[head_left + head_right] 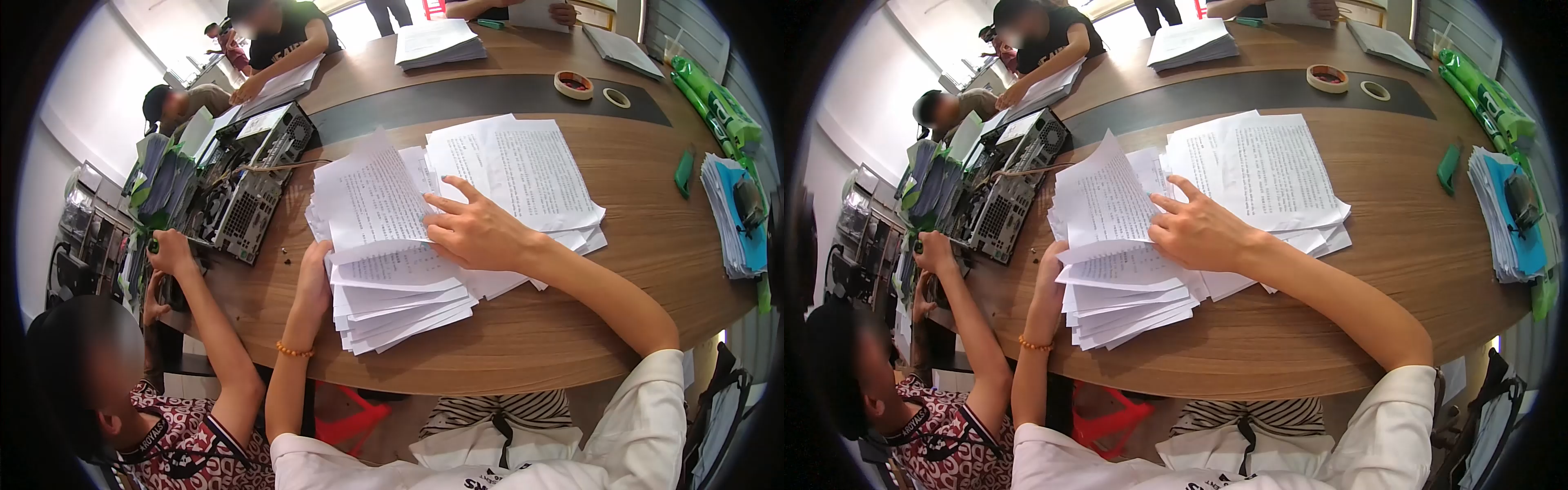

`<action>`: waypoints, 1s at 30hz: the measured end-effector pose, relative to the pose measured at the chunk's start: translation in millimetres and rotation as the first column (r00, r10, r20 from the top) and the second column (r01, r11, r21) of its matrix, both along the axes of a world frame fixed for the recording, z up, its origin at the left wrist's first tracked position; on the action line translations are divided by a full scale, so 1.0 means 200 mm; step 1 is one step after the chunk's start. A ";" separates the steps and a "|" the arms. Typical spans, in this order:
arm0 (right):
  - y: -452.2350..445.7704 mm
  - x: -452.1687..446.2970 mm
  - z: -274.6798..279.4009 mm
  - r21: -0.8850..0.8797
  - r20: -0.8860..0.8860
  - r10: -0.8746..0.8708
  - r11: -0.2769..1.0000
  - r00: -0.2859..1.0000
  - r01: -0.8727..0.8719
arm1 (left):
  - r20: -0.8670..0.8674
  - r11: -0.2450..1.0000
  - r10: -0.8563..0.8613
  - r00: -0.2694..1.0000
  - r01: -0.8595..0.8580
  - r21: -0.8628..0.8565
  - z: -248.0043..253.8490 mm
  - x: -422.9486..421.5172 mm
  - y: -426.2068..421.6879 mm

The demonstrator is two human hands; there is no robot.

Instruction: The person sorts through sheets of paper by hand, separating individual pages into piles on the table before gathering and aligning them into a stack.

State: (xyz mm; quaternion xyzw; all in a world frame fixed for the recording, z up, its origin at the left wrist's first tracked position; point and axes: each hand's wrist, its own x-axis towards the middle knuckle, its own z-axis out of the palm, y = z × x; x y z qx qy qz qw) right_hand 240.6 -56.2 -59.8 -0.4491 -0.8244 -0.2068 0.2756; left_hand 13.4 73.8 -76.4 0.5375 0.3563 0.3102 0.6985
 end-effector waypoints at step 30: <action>-0.07 0.92 -0.15 -0.390 -0.600 -0.633 0.765 0.489 0.512 | -0.136 0.982 -0.019 0.990 0.044 0.181 -0.01 0.01 0.01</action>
